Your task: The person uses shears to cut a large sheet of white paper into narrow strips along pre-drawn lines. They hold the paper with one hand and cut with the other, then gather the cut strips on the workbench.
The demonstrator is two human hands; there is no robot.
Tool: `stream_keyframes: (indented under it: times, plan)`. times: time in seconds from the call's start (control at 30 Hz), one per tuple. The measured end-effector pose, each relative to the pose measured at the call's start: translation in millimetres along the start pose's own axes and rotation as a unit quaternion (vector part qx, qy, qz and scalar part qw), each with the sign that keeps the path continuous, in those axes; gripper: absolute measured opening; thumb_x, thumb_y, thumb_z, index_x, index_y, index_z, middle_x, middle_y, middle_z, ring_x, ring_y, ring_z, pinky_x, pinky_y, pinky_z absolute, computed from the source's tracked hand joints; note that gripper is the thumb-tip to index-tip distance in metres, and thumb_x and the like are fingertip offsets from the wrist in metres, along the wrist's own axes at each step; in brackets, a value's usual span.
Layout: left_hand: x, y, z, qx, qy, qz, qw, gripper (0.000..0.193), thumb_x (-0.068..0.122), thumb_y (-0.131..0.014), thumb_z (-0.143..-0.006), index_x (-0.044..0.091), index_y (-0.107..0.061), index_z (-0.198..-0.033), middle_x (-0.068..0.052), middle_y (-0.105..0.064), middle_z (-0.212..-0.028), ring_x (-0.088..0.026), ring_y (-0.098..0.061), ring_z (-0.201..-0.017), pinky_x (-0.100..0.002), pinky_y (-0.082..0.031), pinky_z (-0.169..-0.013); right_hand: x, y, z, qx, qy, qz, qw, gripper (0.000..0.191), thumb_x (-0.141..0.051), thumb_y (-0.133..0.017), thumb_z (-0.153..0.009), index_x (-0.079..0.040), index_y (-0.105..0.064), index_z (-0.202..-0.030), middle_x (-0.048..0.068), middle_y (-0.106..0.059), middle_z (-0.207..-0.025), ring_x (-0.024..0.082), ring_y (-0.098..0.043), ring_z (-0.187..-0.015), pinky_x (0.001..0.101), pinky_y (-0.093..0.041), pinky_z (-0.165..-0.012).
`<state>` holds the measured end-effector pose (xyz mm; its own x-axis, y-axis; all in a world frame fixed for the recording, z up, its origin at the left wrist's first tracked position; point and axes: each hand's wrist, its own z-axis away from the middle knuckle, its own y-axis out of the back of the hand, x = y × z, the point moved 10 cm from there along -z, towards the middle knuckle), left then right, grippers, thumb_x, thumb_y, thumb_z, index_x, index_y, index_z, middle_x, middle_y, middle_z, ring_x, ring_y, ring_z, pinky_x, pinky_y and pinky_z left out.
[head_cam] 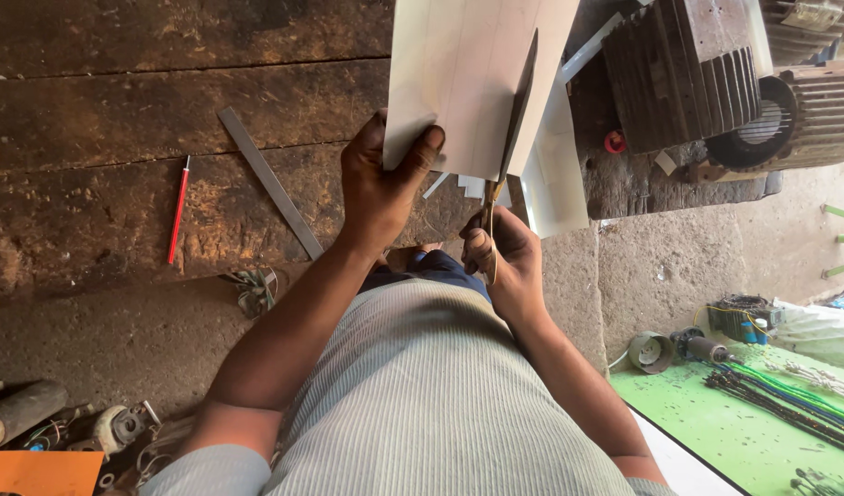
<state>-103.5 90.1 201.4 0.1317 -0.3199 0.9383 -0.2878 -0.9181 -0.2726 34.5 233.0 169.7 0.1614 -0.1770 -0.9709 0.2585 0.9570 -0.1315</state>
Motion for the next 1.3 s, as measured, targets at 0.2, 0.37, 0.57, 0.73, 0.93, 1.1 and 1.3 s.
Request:
stream_keyframes:
  times: [0.2, 0.37, 0.57, 0.73, 0.93, 1.1, 1.3]
  plan:
    - [-1.6, 3.3, 3.2, 0.001, 0.012, 0.008, 1.0, 0.022, 0.023, -0.072, -0.104, 0.006, -0.067, -0.117, -0.005, -0.075, -0.1, -0.013, -0.077, -0.088, -0.029, -0.068, -0.078, 1.9, 0.4, 2.3, 0.002, 0.009, 0.042, 0.999, 0.035, -0.033, -0.075, -0.098, 0.0, -0.064, -0.1, 0.0, -0.062, -0.08, 0.006, -0.059, -0.07, 0.0226, -0.052, -0.06]
    - [-5.9, 3.8, 2.4, -0.002, 0.011, -0.008, 1.0, 0.021, 0.023, -0.072, -0.104, 0.007, -0.068, -0.116, -0.006, -0.076, -0.099, -0.014, -0.078, -0.087, -0.029, -0.07, -0.077, 2.0, 1.1, 2.3, 0.01, 0.021, 0.079, 0.997, 0.032, -0.031, -0.074, -0.098, -0.001, -0.064, -0.098, 0.001, -0.063, -0.078, 0.006, -0.061, -0.066, 0.0223, -0.051, -0.058]
    - [-11.8, -4.5, 9.1, -0.022, 0.038, -0.009, 0.999, 0.02, 0.025, -0.072, -0.103, 0.007, -0.069, -0.111, -0.005, -0.075, -0.097, -0.014, -0.079, -0.088, -0.03, -0.066, -0.078, -6.1, 5.5, -2.9, 0.011, 0.028, 0.019, 0.999, 0.033, -0.033, -0.073, -0.1, -0.001, -0.065, -0.1, 0.001, -0.063, -0.078, 0.006, -0.06, -0.068, 0.0221, -0.051, -0.059]
    - [-11.9, -8.1, 13.2, -0.028, 0.052, 0.026, 0.998, 0.023, 0.025, -0.073, -0.102, 0.006, -0.069, -0.114, -0.006, -0.075, -0.101, -0.015, -0.077, -0.091, -0.03, -0.07, -0.08, -13.1, 9.3, -3.4, 0.028, 0.042, 0.06, 0.997, 0.034, -0.034, -0.073, -0.1, 0.0, -0.065, -0.1, 0.0, -0.062, -0.078, 0.005, -0.058, -0.069, 0.0221, -0.051, -0.059]
    - [-17.8, -8.1, 13.8, -0.034, 0.063, 0.017, 0.997, 0.021, 0.024, -0.073, -0.102, 0.007, -0.069, -0.114, -0.005, -0.076, -0.098, -0.013, -0.077, -0.088, -0.028, -0.069, -0.078, -9.2, 10.1, -3.7, 0.041, 0.028, 0.053, 0.997, 0.035, -0.034, -0.074, -0.098, 0.0, -0.065, -0.098, 0.0, -0.062, -0.074, 0.006, -0.058, -0.065, 0.0225, -0.05, -0.057]
    - [-19.8, -16.7, 17.9, -0.042, 0.061, 0.005, 0.997, 0.019, 0.021, -0.073, -0.102, 0.006, -0.071, -0.113, -0.005, -0.076, -0.097, -0.014, -0.077, -0.086, -0.028, -0.067, -0.076, -14.0, 20.5, -13.8, 0.052, 0.034, -0.001, 0.998, 0.033, -0.034, -0.071, -0.102, -0.002, -0.064, -0.097, 0.0, -0.062, -0.077, 0.005, -0.057, -0.065, 0.0215, -0.048, -0.059]
    - [-21.4, -22.0, 15.8, -0.05, 0.059, 0.01, 0.997, 0.02, 0.023, -0.072, -0.103, 0.007, -0.068, -0.114, -0.004, -0.075, -0.099, -0.013, -0.076, -0.089, -0.028, -0.068, -0.078, -14.3, 27.4, -19.6, 0.064, 0.036, 0.034, 0.997, 0.034, -0.033, -0.074, -0.102, -0.003, -0.062, -0.091, 0.0, -0.059, -0.071, 0.006, -0.055, -0.062, 0.0222, -0.048, -0.055]
